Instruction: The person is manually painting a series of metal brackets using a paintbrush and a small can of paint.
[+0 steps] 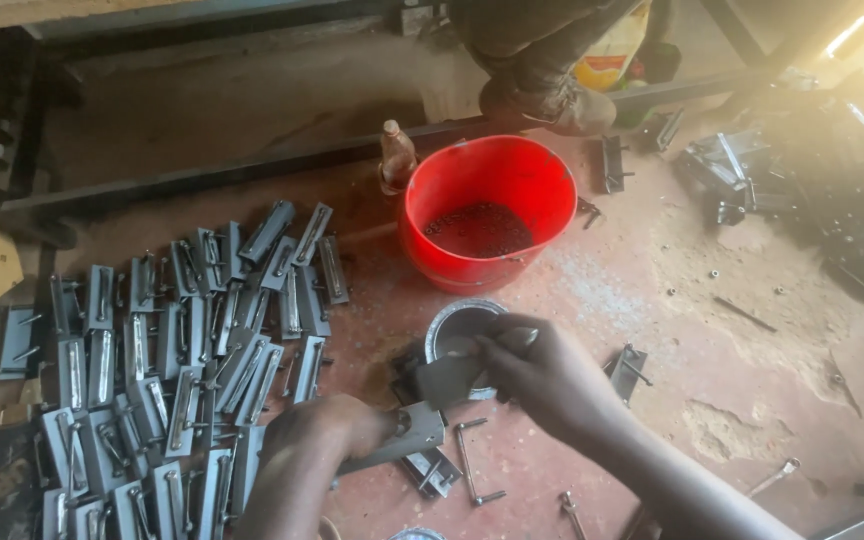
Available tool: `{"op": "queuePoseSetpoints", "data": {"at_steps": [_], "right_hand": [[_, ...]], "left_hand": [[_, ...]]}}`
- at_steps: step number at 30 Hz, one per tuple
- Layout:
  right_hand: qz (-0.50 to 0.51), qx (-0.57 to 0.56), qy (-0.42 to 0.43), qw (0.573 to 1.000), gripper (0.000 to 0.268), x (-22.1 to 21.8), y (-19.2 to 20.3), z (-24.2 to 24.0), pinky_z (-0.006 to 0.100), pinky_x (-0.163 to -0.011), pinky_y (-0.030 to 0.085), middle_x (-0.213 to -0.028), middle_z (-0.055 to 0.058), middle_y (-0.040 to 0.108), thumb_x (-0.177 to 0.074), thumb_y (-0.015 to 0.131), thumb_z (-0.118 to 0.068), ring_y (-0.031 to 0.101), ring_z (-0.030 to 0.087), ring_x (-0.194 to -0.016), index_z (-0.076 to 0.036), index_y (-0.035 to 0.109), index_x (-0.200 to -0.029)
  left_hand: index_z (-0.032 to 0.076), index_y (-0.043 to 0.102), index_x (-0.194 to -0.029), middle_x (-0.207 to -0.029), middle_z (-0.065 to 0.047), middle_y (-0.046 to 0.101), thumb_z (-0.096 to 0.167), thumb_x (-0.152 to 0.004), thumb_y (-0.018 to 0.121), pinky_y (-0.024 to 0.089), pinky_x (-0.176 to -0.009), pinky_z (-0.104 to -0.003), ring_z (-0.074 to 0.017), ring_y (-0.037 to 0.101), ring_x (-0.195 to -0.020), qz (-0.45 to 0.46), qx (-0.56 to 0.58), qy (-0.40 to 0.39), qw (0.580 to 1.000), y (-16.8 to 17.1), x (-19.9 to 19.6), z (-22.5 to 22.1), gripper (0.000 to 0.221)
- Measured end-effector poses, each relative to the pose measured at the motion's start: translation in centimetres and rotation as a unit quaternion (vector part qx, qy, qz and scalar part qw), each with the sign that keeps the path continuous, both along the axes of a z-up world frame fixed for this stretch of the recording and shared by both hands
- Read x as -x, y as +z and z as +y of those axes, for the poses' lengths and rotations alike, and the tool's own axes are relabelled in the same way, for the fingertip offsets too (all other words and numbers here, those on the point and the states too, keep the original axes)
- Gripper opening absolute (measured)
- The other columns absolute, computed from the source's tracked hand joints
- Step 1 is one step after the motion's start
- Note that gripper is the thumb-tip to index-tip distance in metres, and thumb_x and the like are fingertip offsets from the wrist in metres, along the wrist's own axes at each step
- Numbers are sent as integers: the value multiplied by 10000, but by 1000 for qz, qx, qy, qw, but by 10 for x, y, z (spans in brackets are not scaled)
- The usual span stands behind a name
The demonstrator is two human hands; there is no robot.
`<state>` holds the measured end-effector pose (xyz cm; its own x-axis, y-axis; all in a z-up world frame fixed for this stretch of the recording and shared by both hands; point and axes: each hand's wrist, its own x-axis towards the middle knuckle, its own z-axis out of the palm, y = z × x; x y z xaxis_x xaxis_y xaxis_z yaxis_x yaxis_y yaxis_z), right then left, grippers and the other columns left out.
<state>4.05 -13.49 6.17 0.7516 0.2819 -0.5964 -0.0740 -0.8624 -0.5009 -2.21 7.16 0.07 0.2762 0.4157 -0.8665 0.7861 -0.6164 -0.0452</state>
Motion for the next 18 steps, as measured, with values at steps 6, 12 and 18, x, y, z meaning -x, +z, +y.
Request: {"op": "queuePoseSetpoints", "data": {"at_steps": [6,12,18], "right_hand": [[-10,-21,-30,999,190,-5,-8,-1,265,-736,627,-984,-59,843,-959,628,-267,757,96,-785,-214,797,-1028],[-6,-238,-252,938,220,-34,-9,-27,300,-533,474,-692,117,685,-995,640,-197,604,200,-582,-13,724,-907],[133,-451,-456,755,94,-46,-36,-41,291,-554,488,-776,118,585,-948,675,-98,586,233,-592,-9,644,-951]], "left_hand": [[126,759,-1047,-1038,-50,729,708,-887,626,546,-705,-266,-180,689,-862,11,16,-14,1000,-2,-5,-9,618],[139,755,-1009,-625,56,522,714,-874,717,294,-453,-245,-78,401,-471,-70,-16,1,997,-2,-11,1,592],[6,403,-1077,-1014,-202,543,473,-561,962,499,-587,-563,-453,649,-749,-503,-157,-29,849,-53,-9,11,893]]}}
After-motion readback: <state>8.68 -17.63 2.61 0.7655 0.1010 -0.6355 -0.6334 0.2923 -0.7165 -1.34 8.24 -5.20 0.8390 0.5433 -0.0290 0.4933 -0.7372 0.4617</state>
